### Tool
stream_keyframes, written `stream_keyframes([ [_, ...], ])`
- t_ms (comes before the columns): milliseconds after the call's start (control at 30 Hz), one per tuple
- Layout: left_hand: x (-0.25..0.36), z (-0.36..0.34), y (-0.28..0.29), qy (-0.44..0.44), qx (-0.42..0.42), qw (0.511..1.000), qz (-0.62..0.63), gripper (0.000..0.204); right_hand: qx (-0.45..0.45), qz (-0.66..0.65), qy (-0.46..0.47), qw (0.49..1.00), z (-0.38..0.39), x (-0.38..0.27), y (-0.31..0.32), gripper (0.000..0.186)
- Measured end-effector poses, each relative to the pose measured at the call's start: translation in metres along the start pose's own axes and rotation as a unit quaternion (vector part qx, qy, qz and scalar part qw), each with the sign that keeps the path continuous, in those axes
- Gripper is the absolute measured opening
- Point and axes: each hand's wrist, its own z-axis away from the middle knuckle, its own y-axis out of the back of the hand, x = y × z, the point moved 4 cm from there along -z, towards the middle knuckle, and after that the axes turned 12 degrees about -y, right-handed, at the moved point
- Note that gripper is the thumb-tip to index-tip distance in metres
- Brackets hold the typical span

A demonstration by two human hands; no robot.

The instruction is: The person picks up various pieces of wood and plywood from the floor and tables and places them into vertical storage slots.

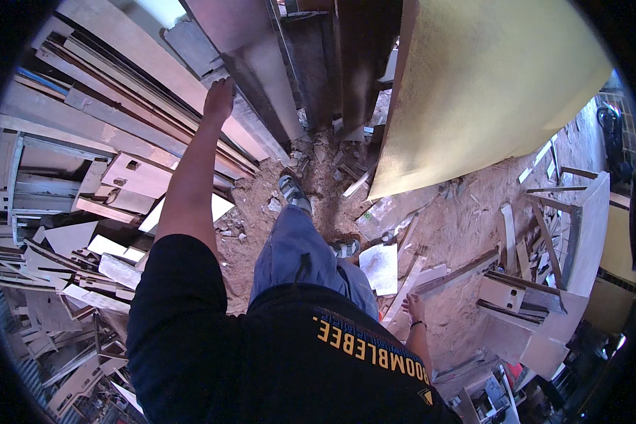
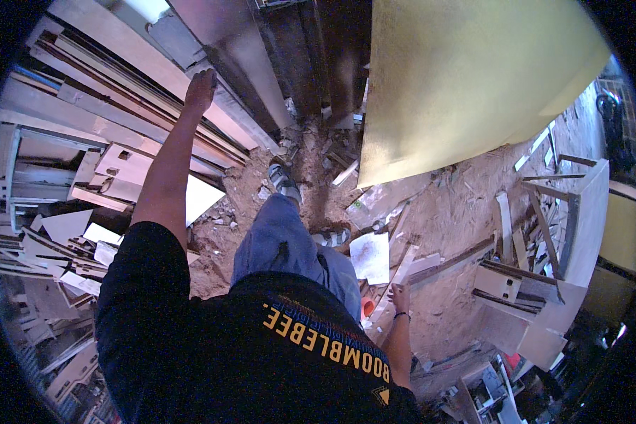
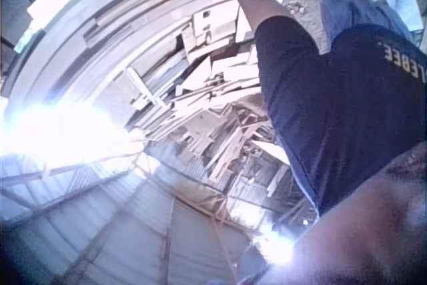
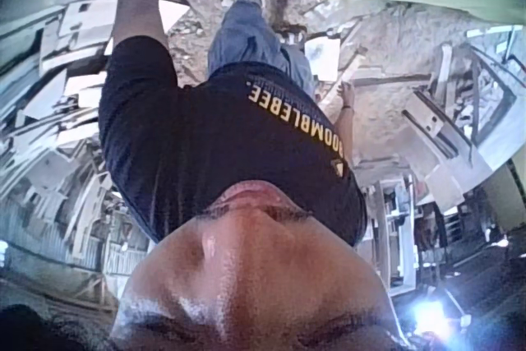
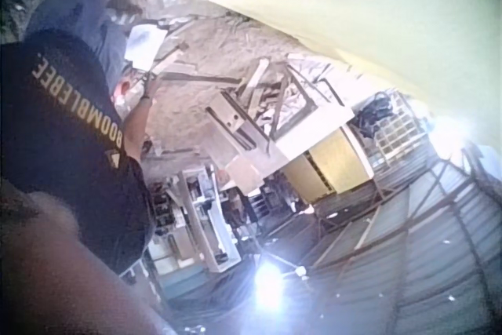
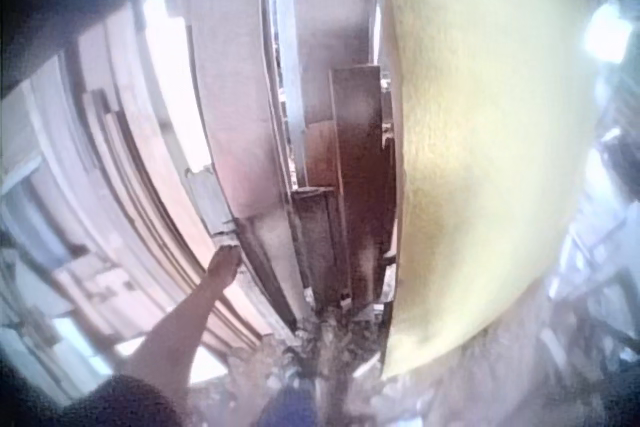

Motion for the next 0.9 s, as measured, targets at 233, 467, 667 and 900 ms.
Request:
stream_keyframes([
  [233, -0.011, -0.056, 0.029, -0.091, -0.005, 0.990, 0.111, 0.035, 0.008, 0.007, 0.030, 0.999, -0.014, -0.011, -0.005, 0.043],
  [467, -0.037, -0.114, 0.044, -0.129, -0.008, 0.984, 0.124, 0.039, 0.008, 0.021, 0.030, 0.999, 0.006, -0.071, -0.035, 0.043],
  [667, -0.065, -0.134, 0.015, -0.142, -0.115, 0.980, 0.082, 0.045, 0.010, 0.020, 0.019, 1.000, 0.017, -0.118, -0.070, 0.044],
  [900, -0.081, -0.128, 0.010, -0.235, -0.071, 0.962, -0.122, 0.034, -0.005, 0.026, 0.022, 0.999, 0.039, -0.170, -0.109, 0.047],
])
